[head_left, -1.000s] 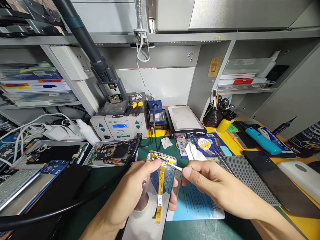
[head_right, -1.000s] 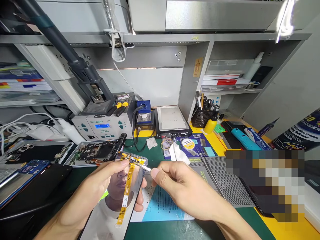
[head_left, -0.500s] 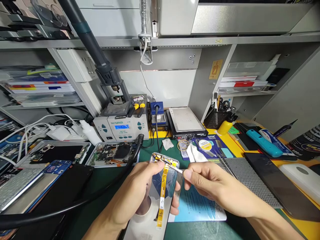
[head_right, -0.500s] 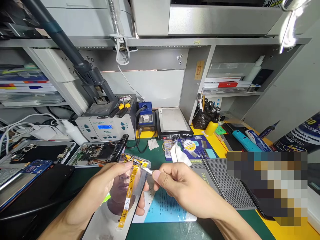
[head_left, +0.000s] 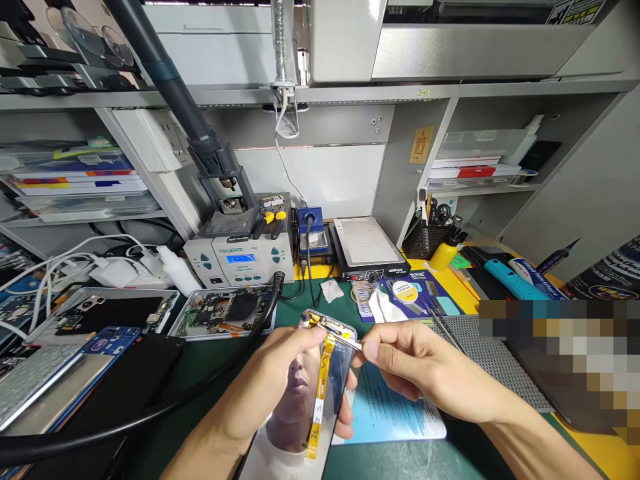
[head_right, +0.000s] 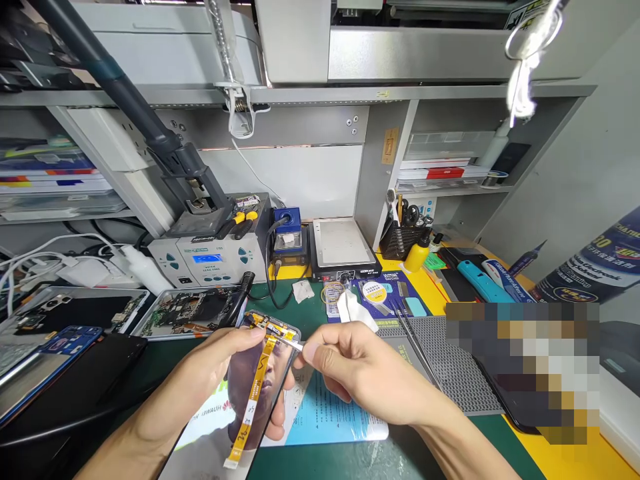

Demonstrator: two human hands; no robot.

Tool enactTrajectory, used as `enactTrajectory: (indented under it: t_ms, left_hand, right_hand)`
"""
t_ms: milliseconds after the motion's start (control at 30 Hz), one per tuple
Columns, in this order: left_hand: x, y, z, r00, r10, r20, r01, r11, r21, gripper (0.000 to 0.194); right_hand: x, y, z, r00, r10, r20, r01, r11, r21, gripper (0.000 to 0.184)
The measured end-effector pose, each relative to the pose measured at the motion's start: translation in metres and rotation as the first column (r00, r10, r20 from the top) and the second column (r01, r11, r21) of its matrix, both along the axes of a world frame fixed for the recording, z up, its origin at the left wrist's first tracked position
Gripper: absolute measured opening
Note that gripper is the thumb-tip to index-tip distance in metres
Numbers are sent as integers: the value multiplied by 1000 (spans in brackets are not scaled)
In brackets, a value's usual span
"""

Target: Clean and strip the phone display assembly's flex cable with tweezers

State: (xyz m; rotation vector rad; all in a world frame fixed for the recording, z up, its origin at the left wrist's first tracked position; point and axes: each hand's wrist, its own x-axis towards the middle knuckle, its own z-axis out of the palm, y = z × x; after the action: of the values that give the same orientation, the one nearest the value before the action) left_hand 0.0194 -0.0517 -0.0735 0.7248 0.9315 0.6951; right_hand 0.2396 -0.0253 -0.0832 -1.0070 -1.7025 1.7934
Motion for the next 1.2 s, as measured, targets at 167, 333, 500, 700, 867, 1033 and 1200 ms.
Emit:
enactTrajectory:
  t_ms: [167,333,500,700,867,1033,1200]
  left_hand:
    - [-2,0,-5,1000,-7,11,7,1000,-7,54]
    - [-2,2,-2,1000,-20,3,20,1000,2,54]
    - [-2,0,-1,1000,-27,-15,27,1000,7,55]
    - [-1,-2,-1,1000,4,-15,-4,999,40,52]
    - [-2,-6,0,1000,-3,-8,3,997,79,51]
    - [-3,-11,8,1000,6,-23,-4,996,91,49]
    - [-1,-15,15,996,53,-74,-47,995,82,46]
  right_hand:
    - [-1,1,0,1000,-10,5,10,1000,15,38]
    - [0,1,0,1000,-6,3,6,1000,21,40]
    - [-1,1,1,1000,1,-4,-1,1000,11,39]
    - [1,-1,1,1000,5,-8,-5,1000,5,39]
    - [3,-1,3,1000,10,-10,-10,1000,10,38]
    - [8,-3,2,1000,16,10,-17,999,35,40]
    - [8,-4,4,999,19,49,-22,998,53,41]
